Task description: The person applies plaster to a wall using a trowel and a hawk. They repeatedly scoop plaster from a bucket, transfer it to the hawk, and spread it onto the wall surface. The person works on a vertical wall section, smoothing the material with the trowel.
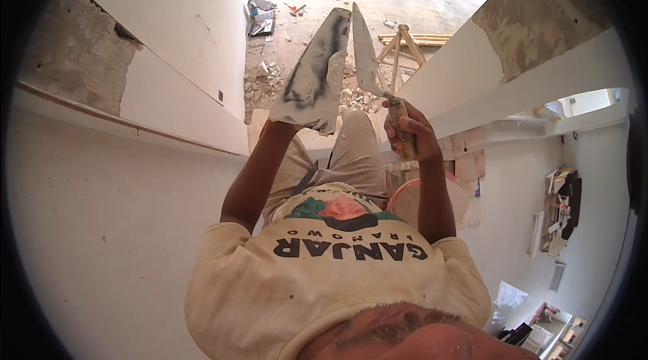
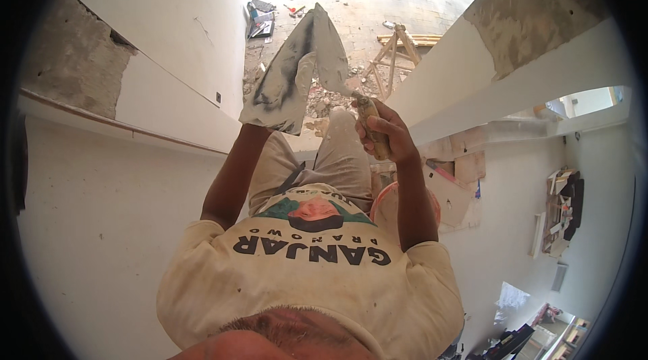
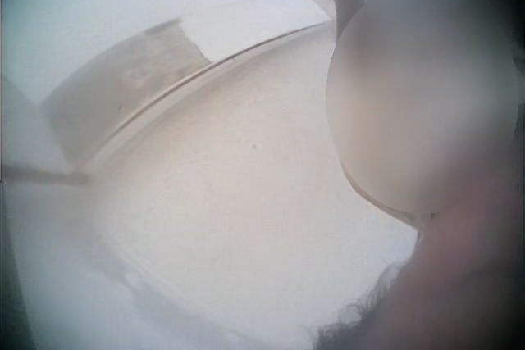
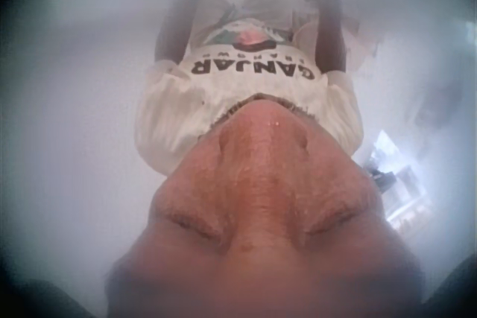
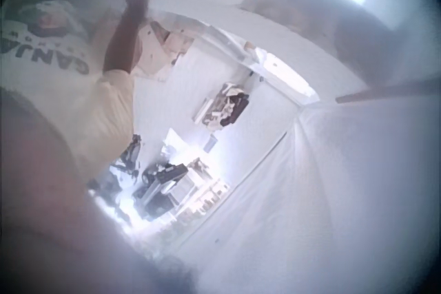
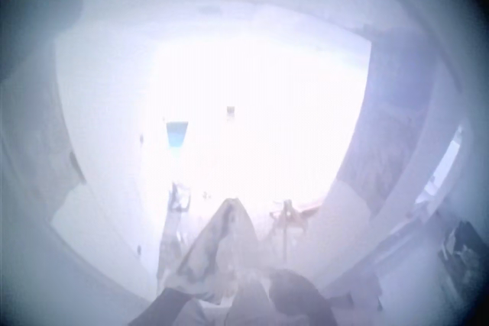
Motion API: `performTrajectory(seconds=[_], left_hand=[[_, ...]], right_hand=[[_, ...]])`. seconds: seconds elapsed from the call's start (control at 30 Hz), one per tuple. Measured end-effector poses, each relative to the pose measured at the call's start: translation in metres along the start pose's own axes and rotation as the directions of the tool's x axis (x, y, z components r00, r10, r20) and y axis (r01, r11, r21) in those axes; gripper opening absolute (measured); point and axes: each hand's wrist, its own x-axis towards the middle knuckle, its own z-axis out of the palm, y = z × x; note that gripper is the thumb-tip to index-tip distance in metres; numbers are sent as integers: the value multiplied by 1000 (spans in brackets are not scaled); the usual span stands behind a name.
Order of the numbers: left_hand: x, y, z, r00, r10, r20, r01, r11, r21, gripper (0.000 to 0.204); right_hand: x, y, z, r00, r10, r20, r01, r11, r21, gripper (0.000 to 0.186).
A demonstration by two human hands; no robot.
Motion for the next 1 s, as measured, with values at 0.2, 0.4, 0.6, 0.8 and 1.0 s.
performTrajectory(seconds=[0.2,0.4,0.6,0.8,1.0], left_hand=[[-5,-11,-7,992,-128,12,116,851,-512,53],[12,38,-5,948,-217,-233,281,914,293,52],[29,115,25,979,160,-127,13,570,822,49],[23,72,5,983,180,-29,-68,513,856,47],[4,1,-27,997,65,-52,-16,766,643,46]], right_hand=[[-1,33,-5,979,174,105,-173,985,-13,59],[-29,42,-29,950,311,30,-303,940,-160,52],[-30,28,-31,947,-139,-288,-101,723,-683,23],[-4,0,-8,839,-476,-264,-134,290,-948,36],[4,-4,-33,840,-537,-77,-60,49,-997,43]])
